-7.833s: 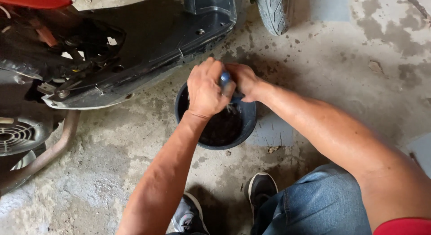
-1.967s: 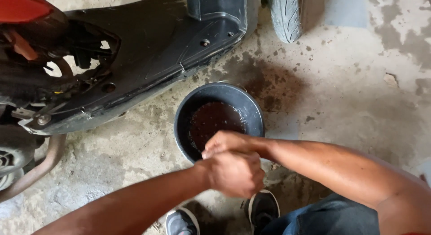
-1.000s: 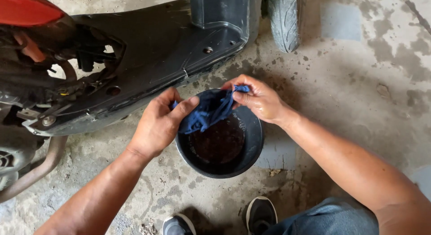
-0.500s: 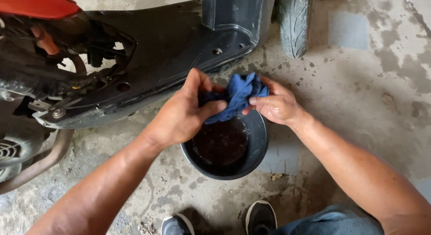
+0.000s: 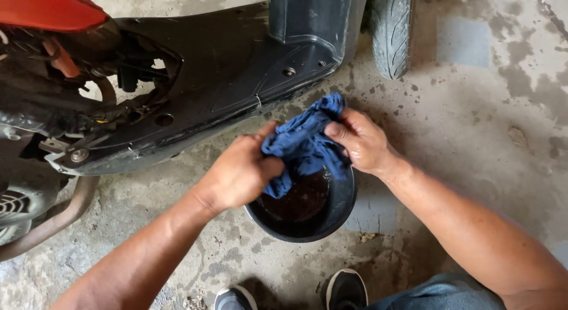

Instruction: The person cleans the lower side panels and engine area of a red motorcycle using a blue cloth and a bucket of dark liquid. They repeatedly dip the cloth into the bucket, wring it out, and wipe various parts of the motorcycle's bodywork and engine casing.

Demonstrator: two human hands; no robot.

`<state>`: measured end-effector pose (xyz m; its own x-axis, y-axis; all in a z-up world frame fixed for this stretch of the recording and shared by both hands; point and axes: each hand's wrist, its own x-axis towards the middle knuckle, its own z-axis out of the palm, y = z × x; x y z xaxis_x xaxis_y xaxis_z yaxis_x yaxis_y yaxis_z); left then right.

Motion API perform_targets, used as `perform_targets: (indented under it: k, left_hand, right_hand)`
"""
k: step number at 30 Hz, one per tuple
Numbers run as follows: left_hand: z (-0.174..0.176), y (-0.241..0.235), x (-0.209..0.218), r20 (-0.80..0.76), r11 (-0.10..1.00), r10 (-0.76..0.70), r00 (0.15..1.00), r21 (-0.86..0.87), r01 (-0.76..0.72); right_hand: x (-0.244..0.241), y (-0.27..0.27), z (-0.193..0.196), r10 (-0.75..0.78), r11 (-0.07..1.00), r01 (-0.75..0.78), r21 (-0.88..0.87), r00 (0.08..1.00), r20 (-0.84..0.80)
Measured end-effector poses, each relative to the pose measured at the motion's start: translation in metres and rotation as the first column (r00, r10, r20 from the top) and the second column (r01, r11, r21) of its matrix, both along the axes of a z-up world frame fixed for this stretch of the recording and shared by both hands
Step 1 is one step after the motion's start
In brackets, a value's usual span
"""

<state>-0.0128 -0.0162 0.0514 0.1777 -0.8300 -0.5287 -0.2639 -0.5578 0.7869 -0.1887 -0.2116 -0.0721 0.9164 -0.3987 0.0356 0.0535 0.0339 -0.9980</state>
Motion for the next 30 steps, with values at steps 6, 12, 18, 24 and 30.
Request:
perform_targets:
  k: [6,12,18,24,30]
  left_hand:
    - [0.011,0.018,0.017,0.13,0.878,-0.086,0.988,-0.459,0.137]
    - [0.0,0.036,0.024,0.003,0.965,-0.009,1.0,-0.262,0.01]
    - [0.013,0.036,0.014,0.102,0.974,0.095,0.99,0.198,-0.114]
    - [-0.058,0.056,-0.003,-0.062,0.933,0.345,0.937,0.13,-0.335]
    - [-0.076,0.051,0.008,-0.032,0.911,0.269,0.963,0.334,-0.243]
  right_hand:
    - [0.002,-0.014,0.037,-0.062,0.95,-0.024,-0.31,0.962,-0.267]
    - [0.01,-0.027,0.03,-0.229,0.888,-0.225,-0.401,0.541,-0.81]
    - [0.002,-0.022,0.017,-0.11,0.912,-0.356,-0.203,0.263,-0.958]
    - [-0.024,-0.009,-0.031,-0.026,0.978,0.19,0.087,0.524,-0.851]
    - [-0.065,-0.004,-0.113,-0.006,0.941,0.243,0.236,0.71,-0.704]
